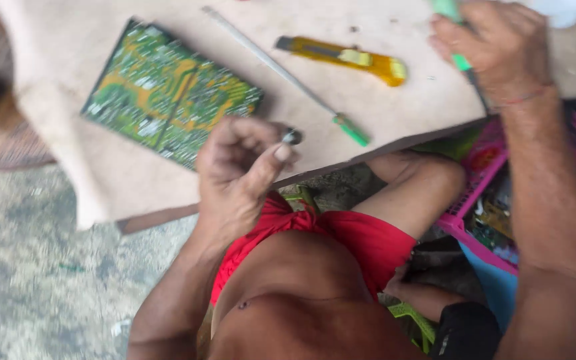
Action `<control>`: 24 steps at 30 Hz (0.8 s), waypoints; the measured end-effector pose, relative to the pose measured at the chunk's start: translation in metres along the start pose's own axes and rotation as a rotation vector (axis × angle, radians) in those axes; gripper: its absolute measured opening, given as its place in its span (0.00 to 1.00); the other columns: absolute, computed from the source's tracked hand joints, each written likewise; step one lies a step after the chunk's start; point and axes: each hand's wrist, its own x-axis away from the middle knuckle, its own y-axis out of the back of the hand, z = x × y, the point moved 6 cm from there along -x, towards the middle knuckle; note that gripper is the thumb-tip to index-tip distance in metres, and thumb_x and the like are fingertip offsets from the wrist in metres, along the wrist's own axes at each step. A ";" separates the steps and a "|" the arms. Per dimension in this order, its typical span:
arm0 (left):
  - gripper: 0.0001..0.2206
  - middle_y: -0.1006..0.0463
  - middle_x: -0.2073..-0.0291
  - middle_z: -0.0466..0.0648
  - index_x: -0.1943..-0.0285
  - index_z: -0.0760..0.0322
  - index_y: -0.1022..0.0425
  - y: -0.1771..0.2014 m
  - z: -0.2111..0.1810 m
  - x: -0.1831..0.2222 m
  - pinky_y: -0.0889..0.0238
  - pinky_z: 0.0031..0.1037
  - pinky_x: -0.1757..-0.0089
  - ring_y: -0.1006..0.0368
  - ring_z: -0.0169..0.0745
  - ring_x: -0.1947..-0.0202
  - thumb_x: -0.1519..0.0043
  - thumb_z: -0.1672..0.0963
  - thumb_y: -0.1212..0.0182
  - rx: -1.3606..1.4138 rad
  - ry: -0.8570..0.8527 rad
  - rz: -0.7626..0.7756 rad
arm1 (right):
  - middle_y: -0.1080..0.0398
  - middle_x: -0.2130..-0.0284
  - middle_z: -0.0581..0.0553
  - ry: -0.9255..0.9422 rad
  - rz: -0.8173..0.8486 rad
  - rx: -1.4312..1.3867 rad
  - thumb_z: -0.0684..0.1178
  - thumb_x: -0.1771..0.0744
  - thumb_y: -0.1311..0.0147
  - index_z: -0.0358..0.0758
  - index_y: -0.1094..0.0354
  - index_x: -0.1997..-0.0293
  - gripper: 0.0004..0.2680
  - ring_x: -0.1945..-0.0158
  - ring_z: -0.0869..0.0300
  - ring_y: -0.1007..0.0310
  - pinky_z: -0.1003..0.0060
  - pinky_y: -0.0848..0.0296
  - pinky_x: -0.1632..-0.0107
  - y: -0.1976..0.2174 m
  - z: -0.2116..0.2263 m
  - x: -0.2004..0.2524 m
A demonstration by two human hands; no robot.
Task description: A person desolders an electronic component from a circuit board using a soldering iron and then inspects it using a utility knife.
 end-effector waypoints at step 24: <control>0.13 0.19 0.58 0.60 0.40 0.73 0.30 -0.029 0.028 0.009 0.22 0.28 0.59 0.20 0.42 0.63 0.30 0.58 0.44 0.457 0.232 0.253 | 0.24 0.61 0.25 -0.235 -0.346 -0.591 0.25 0.28 0.48 0.20 0.28 0.50 0.05 0.64 0.43 0.21 0.47 0.21 0.63 0.147 0.123 -0.033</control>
